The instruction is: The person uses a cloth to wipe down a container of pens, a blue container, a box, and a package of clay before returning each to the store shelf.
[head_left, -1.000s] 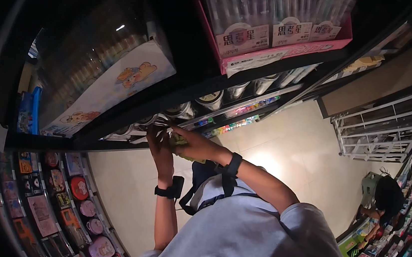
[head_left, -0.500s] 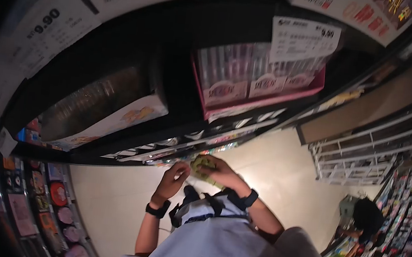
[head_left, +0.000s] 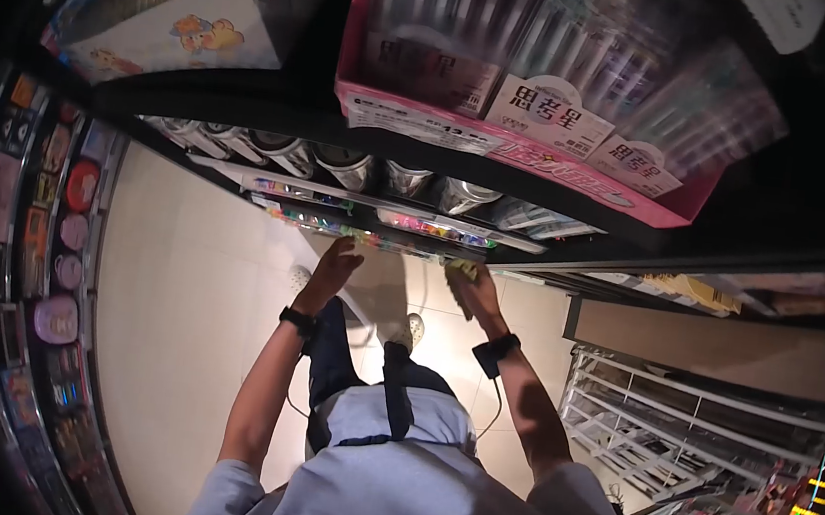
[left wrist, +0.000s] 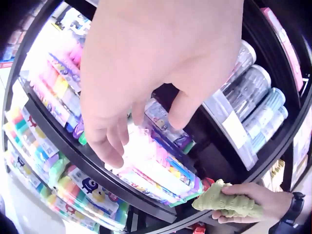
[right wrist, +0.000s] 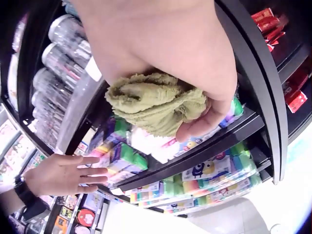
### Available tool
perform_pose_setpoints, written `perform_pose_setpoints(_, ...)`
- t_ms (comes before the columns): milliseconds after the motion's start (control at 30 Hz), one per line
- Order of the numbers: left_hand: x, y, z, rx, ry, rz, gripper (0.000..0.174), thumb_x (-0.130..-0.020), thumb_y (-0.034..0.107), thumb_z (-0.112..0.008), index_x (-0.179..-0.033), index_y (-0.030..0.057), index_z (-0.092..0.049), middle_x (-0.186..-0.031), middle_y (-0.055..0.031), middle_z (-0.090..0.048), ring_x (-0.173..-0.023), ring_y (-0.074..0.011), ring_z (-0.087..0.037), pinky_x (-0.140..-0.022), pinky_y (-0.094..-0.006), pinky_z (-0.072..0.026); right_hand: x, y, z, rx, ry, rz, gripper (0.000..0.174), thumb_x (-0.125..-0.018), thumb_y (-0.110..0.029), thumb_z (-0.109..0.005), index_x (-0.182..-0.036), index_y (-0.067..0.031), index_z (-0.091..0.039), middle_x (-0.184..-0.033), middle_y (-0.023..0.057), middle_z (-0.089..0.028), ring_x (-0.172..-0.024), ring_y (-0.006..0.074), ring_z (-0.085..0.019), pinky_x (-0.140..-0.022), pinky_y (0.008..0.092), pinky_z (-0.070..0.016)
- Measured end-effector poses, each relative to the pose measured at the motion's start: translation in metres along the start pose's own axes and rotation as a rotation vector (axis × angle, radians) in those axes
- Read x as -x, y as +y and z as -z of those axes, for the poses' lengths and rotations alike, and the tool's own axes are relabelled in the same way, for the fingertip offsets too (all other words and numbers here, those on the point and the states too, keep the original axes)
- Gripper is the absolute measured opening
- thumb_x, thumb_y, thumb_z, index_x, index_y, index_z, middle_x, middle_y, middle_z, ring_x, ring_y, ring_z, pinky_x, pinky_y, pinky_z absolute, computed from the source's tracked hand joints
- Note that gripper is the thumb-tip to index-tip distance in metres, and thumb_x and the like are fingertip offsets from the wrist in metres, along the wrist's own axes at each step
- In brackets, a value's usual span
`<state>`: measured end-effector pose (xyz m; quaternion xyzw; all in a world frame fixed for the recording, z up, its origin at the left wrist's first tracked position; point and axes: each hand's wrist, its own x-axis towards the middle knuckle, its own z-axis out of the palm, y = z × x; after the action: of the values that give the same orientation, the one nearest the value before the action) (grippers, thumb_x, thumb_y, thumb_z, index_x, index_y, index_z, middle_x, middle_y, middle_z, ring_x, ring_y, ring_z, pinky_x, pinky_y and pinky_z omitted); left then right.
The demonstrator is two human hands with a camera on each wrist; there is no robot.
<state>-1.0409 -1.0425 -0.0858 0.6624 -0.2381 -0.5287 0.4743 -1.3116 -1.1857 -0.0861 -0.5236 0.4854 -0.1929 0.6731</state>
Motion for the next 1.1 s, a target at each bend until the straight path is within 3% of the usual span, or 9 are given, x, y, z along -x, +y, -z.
perform_pose_setpoints(133, -0.059, -0.03, -0.021, 0.052, 0.172, 0.024, 0.065, -0.087, 0.017, -0.069, -0.142, 0.0027, -0.036, -0.135, -0.0165, -0.048, -0.125, -0.0245, -0.048, -0.101, -0.035, -0.0402, -0.031, -0.012, 0.014, -0.026, 0.072, 0.04, 0.007, -0.089, -0.011, -0.063, -0.087, -0.0043, -0.061, -0.07, 0.002, -0.06, -0.055, 0.0092, -0.055, -0.045, 0.0245, -0.0433)
perform_pose_setpoints(200, -0.08, -0.025, -0.028, -0.096, 0.278, -0.185, 0.072, -0.085, 0.017, -0.07, -0.145, 0.0048, -0.033, -0.14, -0.0184, -0.043, -0.13, -0.0279, -0.041, -0.108, -0.0373, -0.0327, -0.044, 0.004, 0.02, -0.009, 0.156, 0.095, 0.014, -0.091, -0.011, -0.06, -0.103, -0.0046, -0.06, -0.076, 0.0024, -0.062, -0.059, 0.009, -0.056, -0.049, 0.024, -0.0438)
perform_pose_setpoints(267, -0.095, -0.018, -0.035, -0.059, 0.266, -0.217, 0.062, -0.088, 0.017, -0.066, -0.141, 0.0053, -0.037, -0.139, -0.014, -0.045, -0.124, -0.0271, -0.047, -0.105, -0.0376, -0.0356, -0.047, -0.001, 0.011, -0.132, 0.347, 0.187, 0.022, -0.089, -0.009, -0.063, -0.11, -0.0038, -0.057, -0.082, 0.004, -0.063, -0.065, 0.0106, -0.058, -0.055, 0.0249, -0.0464)
perform_pose_setpoints(500, -0.1, -0.024, -0.057, 0.043, 0.216, -0.019, 0.043, -0.081, 0.006, -0.066, -0.121, 0.0002, -0.052, -0.117, -0.0112, -0.057, -0.113, -0.022, -0.052, -0.097, -0.0335, -0.0403, -0.029, 0.012, 0.021, -0.139, 0.259, 0.024, 0.034, -0.088, -0.011, -0.066, -0.118, -0.006, -0.05, -0.093, 0.0063, -0.063, -0.076, 0.0128, -0.062, -0.064, 0.026, -0.051)
perform_pose_setpoints(600, -0.066, -0.021, -0.067, -0.06, 0.448, -0.557, 0.051, -0.084, 0.011, -0.069, -0.128, 0.0017, -0.045, -0.13, -0.0096, -0.048, -0.122, -0.021, -0.045, -0.099, -0.0349, -0.0394, 0.005, 0.019, 0.019, -0.258, 0.234, 0.01, 0.044, -0.088, -0.007, -0.066, -0.127, -0.0077, -0.047, -0.1, 0.0079, -0.063, -0.083, 0.0147, -0.063, -0.074, 0.0274, -0.0539)
perform_pose_setpoints(667, -0.019, 0.001, -0.059, 0.521, 0.257, -0.19, 0.059, -0.085, 0.013, -0.07, -0.134, 0.0097, -0.037, -0.125, -0.0079, -0.049, -0.117, -0.019, -0.05, -0.089, -0.0367, -0.047, 0.038, 0.014, 0.014, -0.265, 0.199, 0.002, 0.044, -0.09, -0.007, -0.062, -0.131, -0.0054, -0.045, -0.103, 0.013, -0.066, -0.085, 0.018, -0.067, -0.07, 0.0275, -0.055)
perform_pose_setpoints(867, 0.074, 0.046, -0.016, 0.56, 0.351, -0.068, 0.071, -0.084, 0.012, -0.072, -0.141, 0.0107, -0.03, -0.116, -0.0141, -0.054, -0.098, -0.0224, -0.063, -0.076, -0.0342, -0.0533, 0.127, -0.044, -0.015, -0.199, 0.01, -0.046, 0.041, -0.089, -0.014, -0.062, -0.125, -0.0006, -0.05, -0.103, 0.0157, -0.066, -0.083, 0.0211, -0.066, -0.075, 0.0308, -0.0537)
perform_pose_setpoints(933, 0.09, 0.06, 0.015, 0.539, 0.207, -0.031, 0.07, -0.083, 0.014, -0.074, -0.14, 0.0035, -0.034, -0.114, -0.0144, -0.056, -0.099, -0.0224, -0.062, -0.077, -0.0352, -0.0548, 0.128, -0.037, -0.01, 0.522, 0.01, 0.409, 0.034, -0.087, -0.018, -0.065, -0.113, 0.0028, -0.057, -0.104, 0.016, -0.067, -0.085, 0.0241, -0.066, -0.079, 0.0334, -0.0518)
perform_pose_setpoints(1100, 0.135, 0.105, 0.063, 0.438, 0.267, -0.162, 0.066, -0.079, 0.016, -0.075, -0.133, -0.0035, -0.042, -0.112, -0.0143, -0.057, -0.095, -0.0191, -0.063, -0.077, -0.0328, -0.0544, 0.169, -0.133, -0.054, 0.692, 0.011, -0.009, 0.033, -0.088, -0.024, -0.065, -0.105, 0.0037, -0.059, -0.108, 0.0207, -0.059, -0.102, 0.0314, -0.059, -0.09, 0.0377, -0.0453)
